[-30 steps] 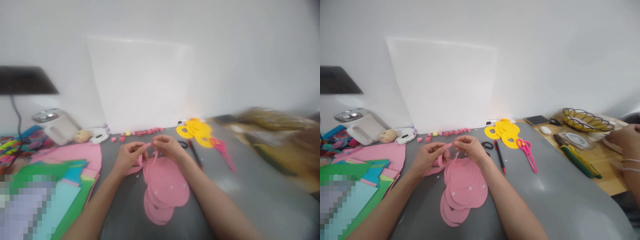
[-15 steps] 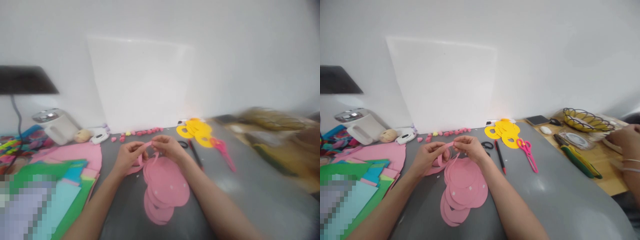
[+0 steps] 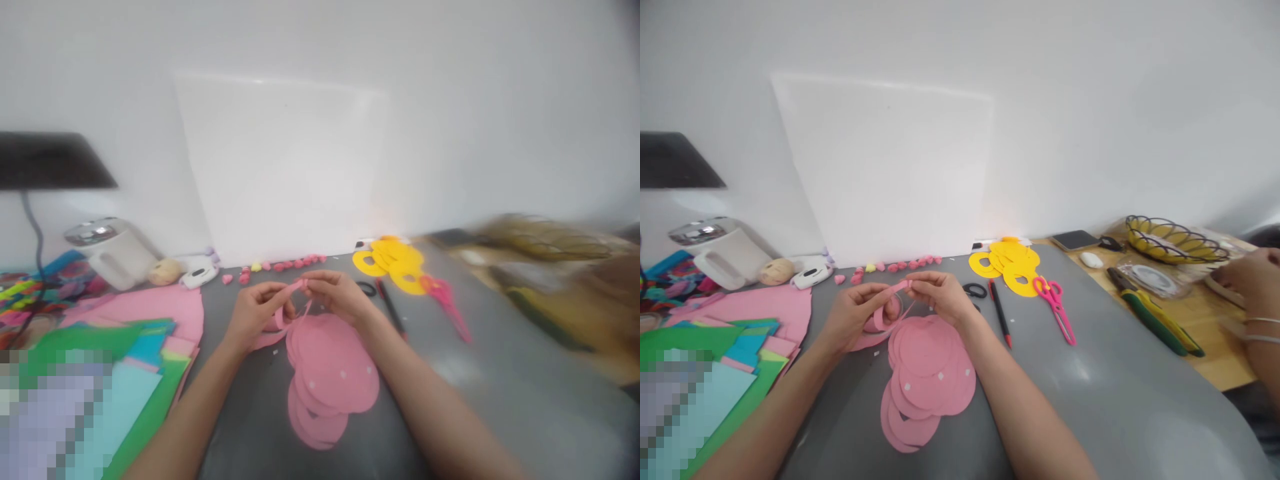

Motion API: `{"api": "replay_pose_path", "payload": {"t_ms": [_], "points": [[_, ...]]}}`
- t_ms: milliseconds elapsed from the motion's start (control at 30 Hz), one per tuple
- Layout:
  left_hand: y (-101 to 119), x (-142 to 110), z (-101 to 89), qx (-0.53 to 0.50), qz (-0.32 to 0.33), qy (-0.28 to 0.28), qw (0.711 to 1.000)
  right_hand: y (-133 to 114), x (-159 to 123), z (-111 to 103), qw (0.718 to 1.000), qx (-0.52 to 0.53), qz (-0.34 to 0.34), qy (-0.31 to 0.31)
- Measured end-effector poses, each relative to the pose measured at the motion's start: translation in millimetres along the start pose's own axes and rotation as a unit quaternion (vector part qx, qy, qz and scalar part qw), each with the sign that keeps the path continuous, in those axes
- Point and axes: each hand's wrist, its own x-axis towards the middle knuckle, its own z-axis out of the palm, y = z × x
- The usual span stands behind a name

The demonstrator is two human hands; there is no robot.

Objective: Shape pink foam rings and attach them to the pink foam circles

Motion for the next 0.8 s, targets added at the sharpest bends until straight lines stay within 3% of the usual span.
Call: {"api": "replay_pose_path", "payload": {"t_ms": [467,700,800], "points": [[-3.4,0.8,-0.7,0.004,0.000,-0.010,1.000,-1.9,-1.8,1.1,1.000,-0.017,0.014,0.011],[-0.9,-0.6,-1.1,0.020,-0.014,-0.011,1.000,1.9,-0.3,-2.0,0.999,-0.019,-0.021,-0.016],[-0.8,-0.6,-1.6,0.010,-0.015,-0.007,1.000,2.4,0.8,-2.5,1.000,-0.006,-0.025,0.002]]}}
